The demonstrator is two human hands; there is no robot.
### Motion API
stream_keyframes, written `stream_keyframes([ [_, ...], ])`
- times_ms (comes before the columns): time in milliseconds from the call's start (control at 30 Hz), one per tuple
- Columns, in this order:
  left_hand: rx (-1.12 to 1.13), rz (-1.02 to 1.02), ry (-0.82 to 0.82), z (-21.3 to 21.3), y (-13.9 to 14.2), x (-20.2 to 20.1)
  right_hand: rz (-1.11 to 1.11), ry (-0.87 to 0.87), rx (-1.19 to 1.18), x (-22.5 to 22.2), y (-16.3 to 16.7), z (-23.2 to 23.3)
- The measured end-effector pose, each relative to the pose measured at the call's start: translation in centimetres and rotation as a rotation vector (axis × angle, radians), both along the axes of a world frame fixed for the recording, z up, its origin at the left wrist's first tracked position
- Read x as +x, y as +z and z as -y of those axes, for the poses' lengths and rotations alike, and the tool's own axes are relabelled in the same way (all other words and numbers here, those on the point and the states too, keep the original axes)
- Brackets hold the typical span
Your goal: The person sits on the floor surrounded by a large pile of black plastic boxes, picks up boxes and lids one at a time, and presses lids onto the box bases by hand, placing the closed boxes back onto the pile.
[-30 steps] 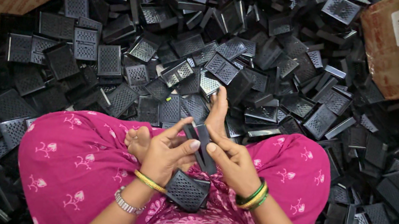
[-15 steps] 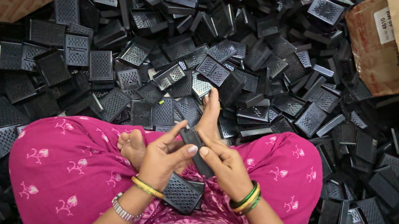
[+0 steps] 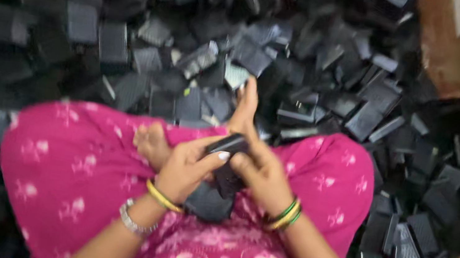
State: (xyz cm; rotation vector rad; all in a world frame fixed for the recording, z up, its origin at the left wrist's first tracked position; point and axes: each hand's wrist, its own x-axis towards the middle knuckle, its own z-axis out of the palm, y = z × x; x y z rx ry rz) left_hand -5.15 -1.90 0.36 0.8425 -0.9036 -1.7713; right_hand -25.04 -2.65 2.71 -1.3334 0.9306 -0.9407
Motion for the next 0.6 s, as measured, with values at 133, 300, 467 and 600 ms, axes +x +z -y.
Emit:
stream_keyframes([
  [133, -0.045, 0.230, -0.319, -1.0, -0.1, 1.0, -0.010, 0.081, 0.279, -2.1, -0.3, -2.0],
  [300, -0.426, 0.905, -0.670, -0.9, 0.1, 2.4, -0.320, 0.280, 0.077, -1.9, 0.6, -4.7],
  [467, 0.012, 0.473, -0.310, 3.4, -0.9, 6.6, -0.690, 0.507, -0.360, 0.1, -0.1, 0.7],
  [600, -0.026, 0.130, 0.443, 8.8, -4.7, 9.6, -0.783, 0.003, -0.183, 4.9, -6.7, 9.3],
])
